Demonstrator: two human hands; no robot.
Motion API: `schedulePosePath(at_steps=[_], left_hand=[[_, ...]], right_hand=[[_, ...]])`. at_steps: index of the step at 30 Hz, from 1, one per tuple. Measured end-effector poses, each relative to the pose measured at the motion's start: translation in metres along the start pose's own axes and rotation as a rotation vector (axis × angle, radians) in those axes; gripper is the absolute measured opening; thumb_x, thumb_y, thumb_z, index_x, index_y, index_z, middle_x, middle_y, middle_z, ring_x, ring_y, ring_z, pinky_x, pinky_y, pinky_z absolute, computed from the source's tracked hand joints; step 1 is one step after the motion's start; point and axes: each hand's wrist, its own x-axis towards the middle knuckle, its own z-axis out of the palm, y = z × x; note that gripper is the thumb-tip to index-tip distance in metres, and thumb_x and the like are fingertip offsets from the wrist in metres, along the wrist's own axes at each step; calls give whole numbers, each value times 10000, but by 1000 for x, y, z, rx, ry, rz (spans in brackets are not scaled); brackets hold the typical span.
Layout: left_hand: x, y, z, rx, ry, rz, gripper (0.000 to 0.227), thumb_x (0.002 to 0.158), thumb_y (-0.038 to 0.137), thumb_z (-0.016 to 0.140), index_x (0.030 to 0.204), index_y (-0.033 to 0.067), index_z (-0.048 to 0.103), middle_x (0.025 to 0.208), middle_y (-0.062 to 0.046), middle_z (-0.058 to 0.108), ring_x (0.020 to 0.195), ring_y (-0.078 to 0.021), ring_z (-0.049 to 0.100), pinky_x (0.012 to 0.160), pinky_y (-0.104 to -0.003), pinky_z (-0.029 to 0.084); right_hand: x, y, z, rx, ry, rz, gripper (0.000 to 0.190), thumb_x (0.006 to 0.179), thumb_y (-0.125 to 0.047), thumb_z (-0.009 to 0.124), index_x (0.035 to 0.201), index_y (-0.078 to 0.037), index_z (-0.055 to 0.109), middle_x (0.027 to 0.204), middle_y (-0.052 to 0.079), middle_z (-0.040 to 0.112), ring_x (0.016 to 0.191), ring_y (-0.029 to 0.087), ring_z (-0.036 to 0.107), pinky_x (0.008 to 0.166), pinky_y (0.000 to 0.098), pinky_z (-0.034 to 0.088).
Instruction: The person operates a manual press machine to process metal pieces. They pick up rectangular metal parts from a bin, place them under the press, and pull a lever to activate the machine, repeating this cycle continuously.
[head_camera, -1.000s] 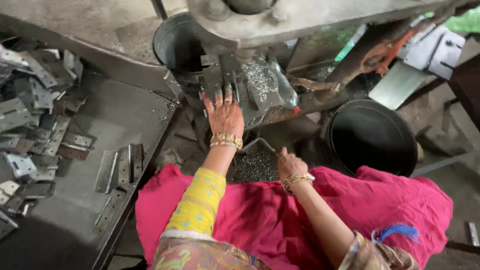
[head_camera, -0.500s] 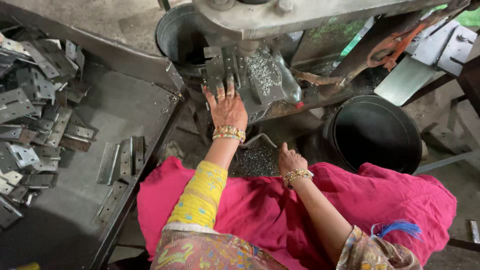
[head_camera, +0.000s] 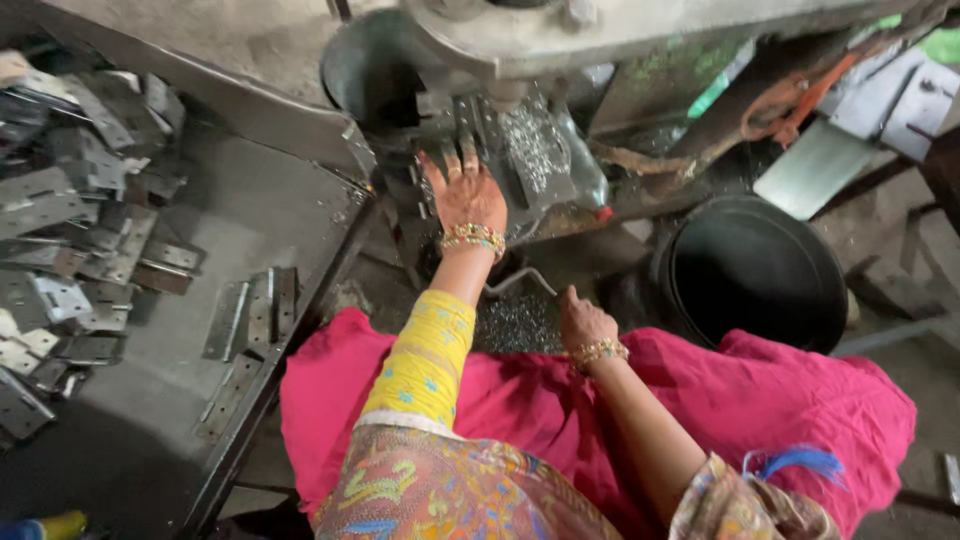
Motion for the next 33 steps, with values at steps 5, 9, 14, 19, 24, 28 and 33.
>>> schedulePosePath(at_steps=[5,9,14,19,24,28,33], left_hand=[[4,-4,7,-64,3,-5,436,987,204,408,1311,90,676,1603,-55,416,1455,-295,381,1231,-662,53],[1,-5,14,-114,15,-19,434,995,200,388,1293,83,681,1571,-77,448,1442,-307,399,1217,-668,61],[0,-23,0,-426,-43,-47,506,892,230,544,1394,198,599,1555,-34,472,1403,-320,403,1204,-638,101],[-53,-102,1,-693,-41,-157,509,872,314,664,1366,209,600,1463,-79,564,1359,-307,506,1102,-594,393],[-159,-229,-30,-161,-79,-525,432,884,343,741,1257,141,660,1337,-139,640,1263,-346,603,1008,-577,493],[-190,-265,-21,-47,21,-665,625,729,285,834,1301,139,631,1312,-191,579,1142,-427,606,923,-546,514],[-189,-271,3,-73,38,-704,527,757,253,823,1242,164,636,1304,-158,610,1106,-396,640,929,-477,539]], right_hand=[[-16,-15,-41,-89,167,-12,320,1054,-226,436,1358,-134,472,1105,186,719,977,365,732,764,484,601],[-13,-6,-26,-73,190,-93,407,933,-178,524,1331,-121,465,1154,200,696,997,386,721,778,500,595],[21,22,27,13,24,-77,429,976,-171,494,1390,-82,424,1178,293,684,1033,451,706,847,520,576],[3,6,1,-19,63,-14,384,984,-247,471,1352,-136,475,1127,266,699,1001,453,714,829,543,583],[-38,-27,-72,-187,230,-45,279,1008,-297,480,1217,-155,597,1063,164,751,990,388,743,794,512,600],[-47,-38,-89,-224,272,-59,273,1009,-309,493,1203,-169,623,1067,138,759,985,362,756,792,490,608],[-47,-42,-88,-233,254,-22,278,1004,-319,497,1197,-174,635,1069,128,764,990,353,759,789,487,613]])
